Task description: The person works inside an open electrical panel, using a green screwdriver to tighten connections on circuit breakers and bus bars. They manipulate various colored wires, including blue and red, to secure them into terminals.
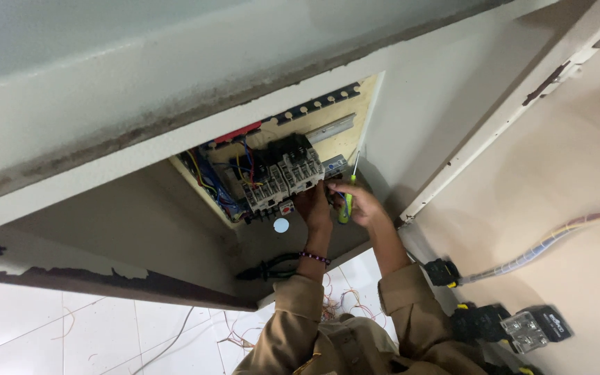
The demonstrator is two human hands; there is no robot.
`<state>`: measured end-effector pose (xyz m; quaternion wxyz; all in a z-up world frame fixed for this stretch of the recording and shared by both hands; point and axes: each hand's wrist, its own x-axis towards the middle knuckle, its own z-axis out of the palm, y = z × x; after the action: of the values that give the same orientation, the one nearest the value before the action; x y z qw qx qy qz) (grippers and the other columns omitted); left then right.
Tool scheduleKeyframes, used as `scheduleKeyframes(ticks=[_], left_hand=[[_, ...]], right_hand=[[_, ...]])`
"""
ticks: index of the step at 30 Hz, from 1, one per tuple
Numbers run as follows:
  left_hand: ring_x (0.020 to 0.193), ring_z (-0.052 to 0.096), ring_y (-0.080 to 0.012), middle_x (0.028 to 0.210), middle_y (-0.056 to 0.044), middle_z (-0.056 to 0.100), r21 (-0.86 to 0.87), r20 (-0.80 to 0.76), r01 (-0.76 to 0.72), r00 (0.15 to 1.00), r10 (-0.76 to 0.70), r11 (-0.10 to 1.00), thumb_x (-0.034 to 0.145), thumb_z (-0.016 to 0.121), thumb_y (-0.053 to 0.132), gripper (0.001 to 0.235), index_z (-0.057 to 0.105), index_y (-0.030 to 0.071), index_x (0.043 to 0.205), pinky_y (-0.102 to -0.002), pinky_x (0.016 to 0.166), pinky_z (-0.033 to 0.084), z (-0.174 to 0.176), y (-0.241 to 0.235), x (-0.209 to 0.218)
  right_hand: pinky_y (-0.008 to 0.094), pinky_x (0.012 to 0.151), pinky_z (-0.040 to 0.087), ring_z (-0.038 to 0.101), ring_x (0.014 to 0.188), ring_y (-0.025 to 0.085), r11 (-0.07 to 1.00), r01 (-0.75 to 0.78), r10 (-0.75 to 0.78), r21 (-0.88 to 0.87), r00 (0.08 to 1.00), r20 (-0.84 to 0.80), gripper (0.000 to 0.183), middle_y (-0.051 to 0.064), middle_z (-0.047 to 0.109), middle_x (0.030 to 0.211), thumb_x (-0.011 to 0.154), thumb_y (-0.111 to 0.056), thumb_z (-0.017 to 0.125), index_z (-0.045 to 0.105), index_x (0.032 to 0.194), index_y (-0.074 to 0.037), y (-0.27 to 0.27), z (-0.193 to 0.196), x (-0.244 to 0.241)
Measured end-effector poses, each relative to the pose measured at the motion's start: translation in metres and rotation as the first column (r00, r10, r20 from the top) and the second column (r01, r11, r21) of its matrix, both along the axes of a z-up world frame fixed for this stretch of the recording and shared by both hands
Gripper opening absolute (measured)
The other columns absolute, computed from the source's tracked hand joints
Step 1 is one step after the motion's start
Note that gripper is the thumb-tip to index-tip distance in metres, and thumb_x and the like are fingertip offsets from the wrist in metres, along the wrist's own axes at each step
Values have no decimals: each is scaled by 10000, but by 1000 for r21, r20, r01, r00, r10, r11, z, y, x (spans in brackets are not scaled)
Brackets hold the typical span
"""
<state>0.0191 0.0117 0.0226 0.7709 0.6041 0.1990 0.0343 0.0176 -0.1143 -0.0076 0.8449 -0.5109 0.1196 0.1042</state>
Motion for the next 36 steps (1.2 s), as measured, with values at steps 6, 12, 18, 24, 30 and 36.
scheduleKeyframes(ticks=[6, 12, 18, 24, 30, 36], left_hand=[[890, 685, -355, 848, -187, 586, 18, 7, -51, 999, 51, 999, 1024, 641, 183, 275, 600, -85, 976, -541, 667, 363, -74, -19, 22], [1069, 620, -201, 1037, -83, 543, -195, 7, -35, 999, 37, 980, 1041, 623, 222, 281, 522, -28, 1122, -298, 795, 425, -37, -18, 2], [1285, 553, -381, 1287, -256, 517, -159, -30, -27, 999, 23, 987, 1016, 674, 232, 756, 247, -138, 1518, -581, 887, 541, -51, -19, 12], [1149, 649, -421, 1180, -316, 654, -103, 41, 64, 997, -60, 993, 1046, 603, 251, 412, 635, -122, 1217, -565, 824, 548, -62, -19, 16], [1181, 652, -446, 1236, -329, 656, 15, 84, 44, 995, -45, 999, 1008, 703, 301, 472, 663, -111, 1233, -573, 945, 560, 19, -8, 5], [930, 657, -240, 1019, -257, 712, -18, 161, -118, 980, 119, 993, 992, 692, 133, 251, 724, -81, 1120, -440, 777, 569, -15, -25, 6]], right_hand=[[316, 450, 431, 534, 483, 164, 964, 141, -107, -224, 982, 155, 224, 127, 641, 681, 784, -133, 882, 738, 892, 0, 14, 56, -22], [275, 524, 502, 582, 540, 134, 913, 132, -32, -387, 966, 255, 266, 111, 718, 771, 808, -112, 828, 790, 1059, -30, 9, 62, -34], [221, 487, 449, 498, 503, 50, 849, 347, -188, -398, 903, 386, 178, 115, 740, 736, 869, -89, 847, 797, 1037, -56, 12, 50, -11], [247, 570, 406, 512, 563, 96, 769, 538, -404, -347, 828, 389, 65, 71, 692, 644, 837, -22, 812, 747, 837, -33, 37, 43, 5], [202, 510, 324, 436, 530, 58, 674, 638, -472, -372, 759, 448, 268, -21, 544, 556, 819, 15, 790, 586, 687, -97, 34, 3, 33], [233, 481, 376, 476, 494, 85, 747, 548, -384, -375, 817, 430, 178, 50, 594, 584, 882, -40, 776, 659, 748, -51, 35, 45, 11]])
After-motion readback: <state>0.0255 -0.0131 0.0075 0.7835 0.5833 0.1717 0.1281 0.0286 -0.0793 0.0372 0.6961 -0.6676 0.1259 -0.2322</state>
